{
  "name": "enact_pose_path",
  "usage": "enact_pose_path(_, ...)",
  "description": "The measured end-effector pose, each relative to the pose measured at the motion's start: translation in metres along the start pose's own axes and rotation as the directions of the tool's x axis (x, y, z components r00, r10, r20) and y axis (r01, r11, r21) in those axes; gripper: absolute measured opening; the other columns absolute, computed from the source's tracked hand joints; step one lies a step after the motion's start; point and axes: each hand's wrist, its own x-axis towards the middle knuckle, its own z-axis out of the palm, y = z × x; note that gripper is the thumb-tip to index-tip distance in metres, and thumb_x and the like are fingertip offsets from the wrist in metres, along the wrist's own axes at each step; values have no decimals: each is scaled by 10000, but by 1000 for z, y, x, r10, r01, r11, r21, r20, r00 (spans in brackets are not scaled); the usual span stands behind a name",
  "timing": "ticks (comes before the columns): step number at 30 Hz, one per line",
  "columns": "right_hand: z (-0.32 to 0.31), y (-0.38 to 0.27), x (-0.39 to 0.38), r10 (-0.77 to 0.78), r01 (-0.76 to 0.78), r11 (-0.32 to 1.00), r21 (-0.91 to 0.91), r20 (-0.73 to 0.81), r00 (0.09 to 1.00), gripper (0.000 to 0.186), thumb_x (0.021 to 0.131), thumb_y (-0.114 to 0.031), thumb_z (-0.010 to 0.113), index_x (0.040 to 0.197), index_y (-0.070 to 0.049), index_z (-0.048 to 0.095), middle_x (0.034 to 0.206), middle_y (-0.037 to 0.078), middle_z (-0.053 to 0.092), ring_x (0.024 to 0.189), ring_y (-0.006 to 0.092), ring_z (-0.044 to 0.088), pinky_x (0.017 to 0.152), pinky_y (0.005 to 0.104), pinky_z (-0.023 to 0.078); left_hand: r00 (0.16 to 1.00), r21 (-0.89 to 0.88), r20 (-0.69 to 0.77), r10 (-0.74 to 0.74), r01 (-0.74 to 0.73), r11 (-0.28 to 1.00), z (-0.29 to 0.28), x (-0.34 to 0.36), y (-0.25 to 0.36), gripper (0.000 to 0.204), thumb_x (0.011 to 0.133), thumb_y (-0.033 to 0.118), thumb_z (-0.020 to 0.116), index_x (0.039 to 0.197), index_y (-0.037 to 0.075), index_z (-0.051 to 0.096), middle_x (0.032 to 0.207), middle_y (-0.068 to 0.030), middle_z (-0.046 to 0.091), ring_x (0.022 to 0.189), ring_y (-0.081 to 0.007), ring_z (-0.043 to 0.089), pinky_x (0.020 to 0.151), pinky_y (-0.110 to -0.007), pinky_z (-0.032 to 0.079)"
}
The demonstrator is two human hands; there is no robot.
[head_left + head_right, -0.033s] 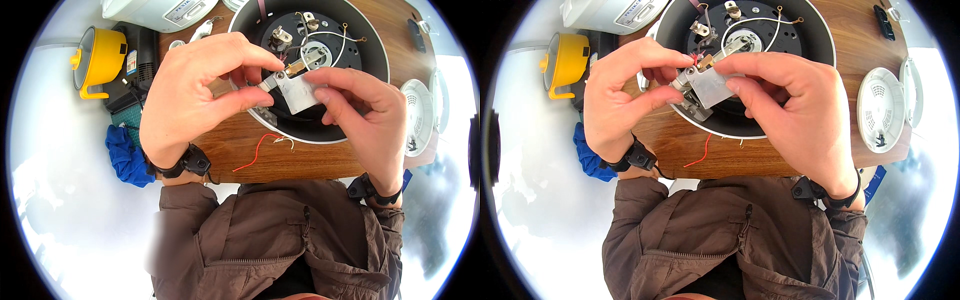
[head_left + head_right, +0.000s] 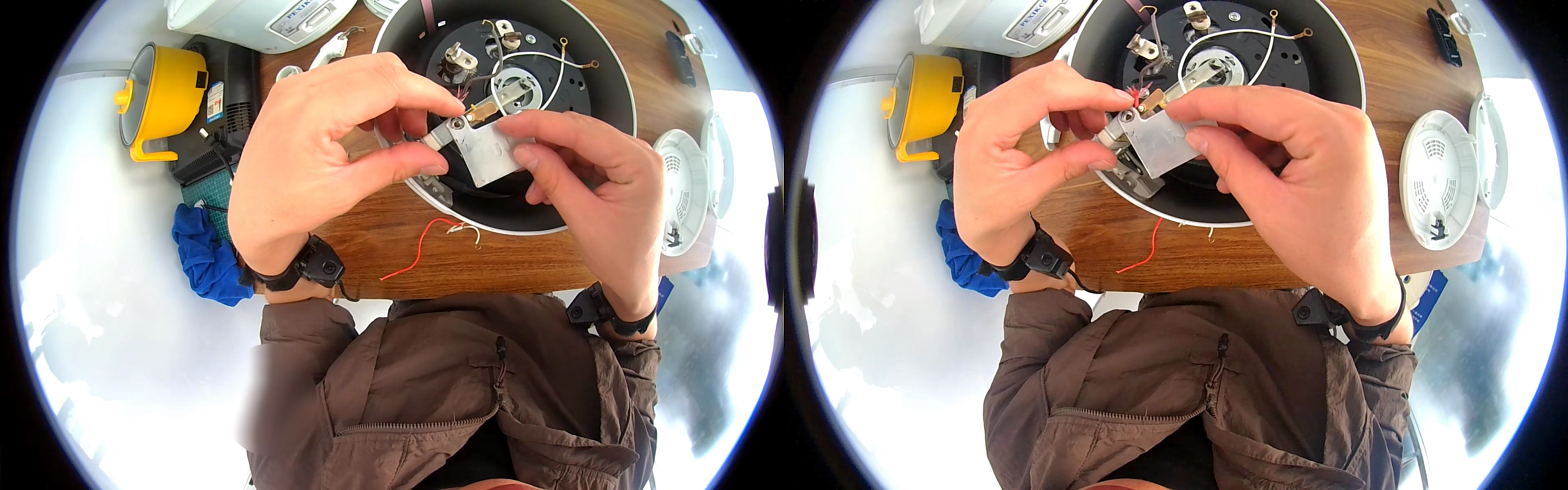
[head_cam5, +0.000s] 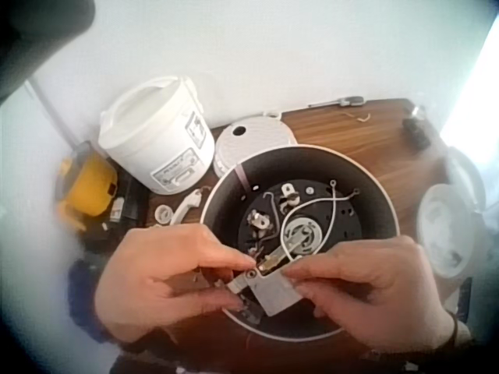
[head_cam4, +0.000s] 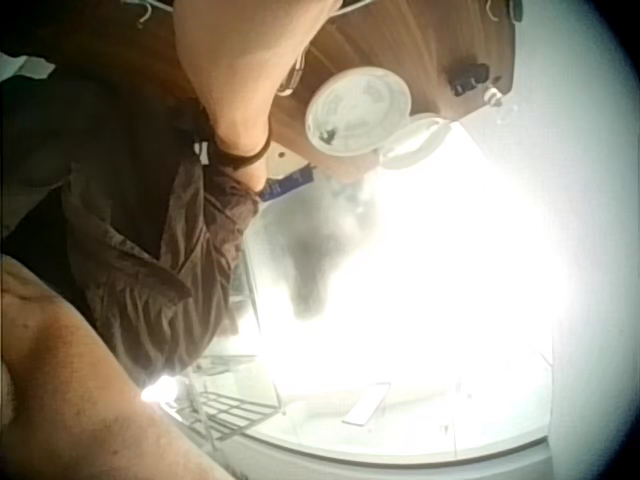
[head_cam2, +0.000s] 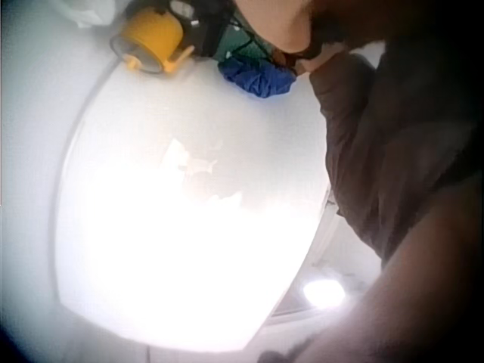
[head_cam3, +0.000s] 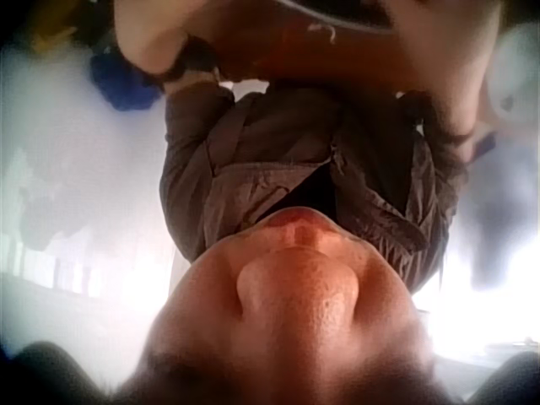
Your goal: The person disassembles a white cylindrical appliance, likely a rice cooker, using a screwdriver to remove screws and separate components. They manipulate internal wires and a metal bracket, then reassemble parts by hand and with the screwdriver.
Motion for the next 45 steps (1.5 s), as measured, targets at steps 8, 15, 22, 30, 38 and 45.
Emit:
enact_pose_path(8,0,1,0,-46,47,999,-20,8,999,215,909,43,688,1094,-17,781,910,44,733,691,62,634,618,198,528,999,-34,-32,-27,26,999,5,1,1,319,716,-48,803,1023,34,770,813,-27,641,728,-110,575,637,-256,411)
enact_pose_path(15,2,7,1,-147,147,987,-60,2,989,217,899,54,686,1079,-19,784,855,37,709,680,69,626,601,203,514,998,-47,-30,-61,59,997,4,1,5,293,719,-47,801,1000,28,762,809,-21,633,731,-111,571,643,-263,405)
enact_pose_path(22,4,8,2,-263,266,954,-142,35,964,237,873,84,677,1054,-21,788,789,36,682,646,83,618,568,217,475,992,-20,-68,-107,106,994,2,0,0,81,908,48,706,962,-11,714,855,-34,629,797,-118,568,717,-255,421)
enact_pose_path(30,5,6,0,-277,279,946,-165,34,960,237,876,83,677,1056,-24,789,780,32,675,639,81,610,570,216,460,984,-54,5,-179,179,982,3,-3,1,112,982,50,606,932,-35,660,868,-31,596,792,-117,536,717,-246,412)
enact_pose_path(38,5,1,-4,-223,226,959,-169,34,974,231,884,79,676,1059,-21,788,813,27,682,657,74,597,581,211,458,967,-84,25,-253,255,963,8,-2,6,64,943,31,665,938,-31,653,854,-10,586,789,-66,532,699,-219,419)
enact_pose_path(45,6,1,-10,-191,193,964,-185,26,981,208,911,59,673,1065,-22,786,888,15,703,710,64,602,613,200,473,937,-132,138,-320,337,932,0,7,21,107,954,89,708,988,-2,662,794,20,624,716,-37,534,649,-199,415)
